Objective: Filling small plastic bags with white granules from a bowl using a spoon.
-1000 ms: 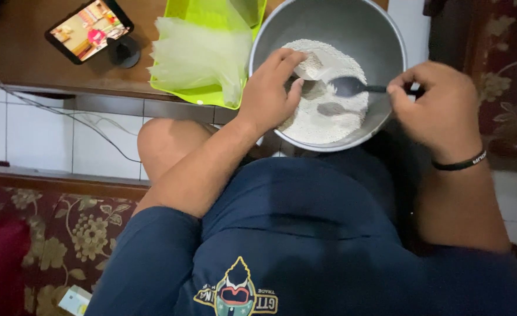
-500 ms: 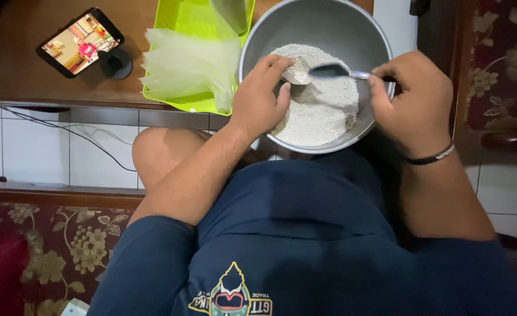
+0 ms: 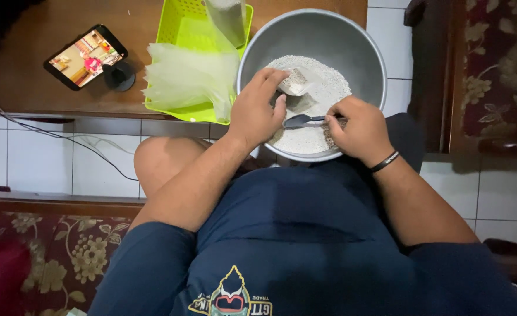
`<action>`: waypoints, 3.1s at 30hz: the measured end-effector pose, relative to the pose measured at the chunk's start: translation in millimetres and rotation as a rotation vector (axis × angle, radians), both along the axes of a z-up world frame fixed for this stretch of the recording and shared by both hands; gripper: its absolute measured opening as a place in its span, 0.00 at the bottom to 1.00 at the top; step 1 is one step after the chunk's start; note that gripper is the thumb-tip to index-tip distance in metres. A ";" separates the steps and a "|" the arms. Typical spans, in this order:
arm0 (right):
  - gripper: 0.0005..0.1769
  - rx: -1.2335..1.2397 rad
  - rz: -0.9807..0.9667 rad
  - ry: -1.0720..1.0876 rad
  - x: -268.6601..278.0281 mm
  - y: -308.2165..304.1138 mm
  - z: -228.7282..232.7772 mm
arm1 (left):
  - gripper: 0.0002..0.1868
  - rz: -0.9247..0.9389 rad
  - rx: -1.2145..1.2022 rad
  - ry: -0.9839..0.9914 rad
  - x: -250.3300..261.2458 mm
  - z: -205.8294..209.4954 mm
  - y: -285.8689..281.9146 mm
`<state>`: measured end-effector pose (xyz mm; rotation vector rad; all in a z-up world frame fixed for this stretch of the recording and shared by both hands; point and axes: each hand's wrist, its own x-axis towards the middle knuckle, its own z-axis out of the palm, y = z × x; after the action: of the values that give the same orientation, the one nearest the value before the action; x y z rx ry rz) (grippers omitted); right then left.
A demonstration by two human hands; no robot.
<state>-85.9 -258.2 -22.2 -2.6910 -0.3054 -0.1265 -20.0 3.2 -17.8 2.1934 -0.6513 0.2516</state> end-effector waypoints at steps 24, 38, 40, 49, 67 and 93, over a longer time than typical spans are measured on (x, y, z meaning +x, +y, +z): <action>0.06 0.055 -0.028 -0.050 30.6 13.4 -8.2 | 0.25 0.058 0.089 0.084 16.2 -0.9 11.2; 0.05 0.005 0.019 -0.023 62.0 4.3 2.5 | 0.25 0.105 0.057 0.027 34.1 -0.8 3.2; 0.05 0.014 0.015 0.003 61.0 7.0 6.5 | 0.25 0.114 0.053 0.024 32.3 0.1 3.8; 0.11 0.001 -0.002 0.028 66.3 4.8 6.1 | 0.22 0.054 0.001 -0.022 34.2 -3.4 8.3; 0.31 -0.018 0.101 0.048 62.9 20.8 22.7 | 0.13 0.209 0.540 -0.179 7.8 -124.6 208.1; 0.29 -0.125 0.086 0.030 62.7 19.6 20.1 | 0.17 0.137 -0.026 -0.268 6.8 -16.7 92.0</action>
<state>-23.3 -238.5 -2.1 -2.7946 -0.4322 -0.0433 -13.2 95.2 -34.5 2.2011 -0.6388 0.6298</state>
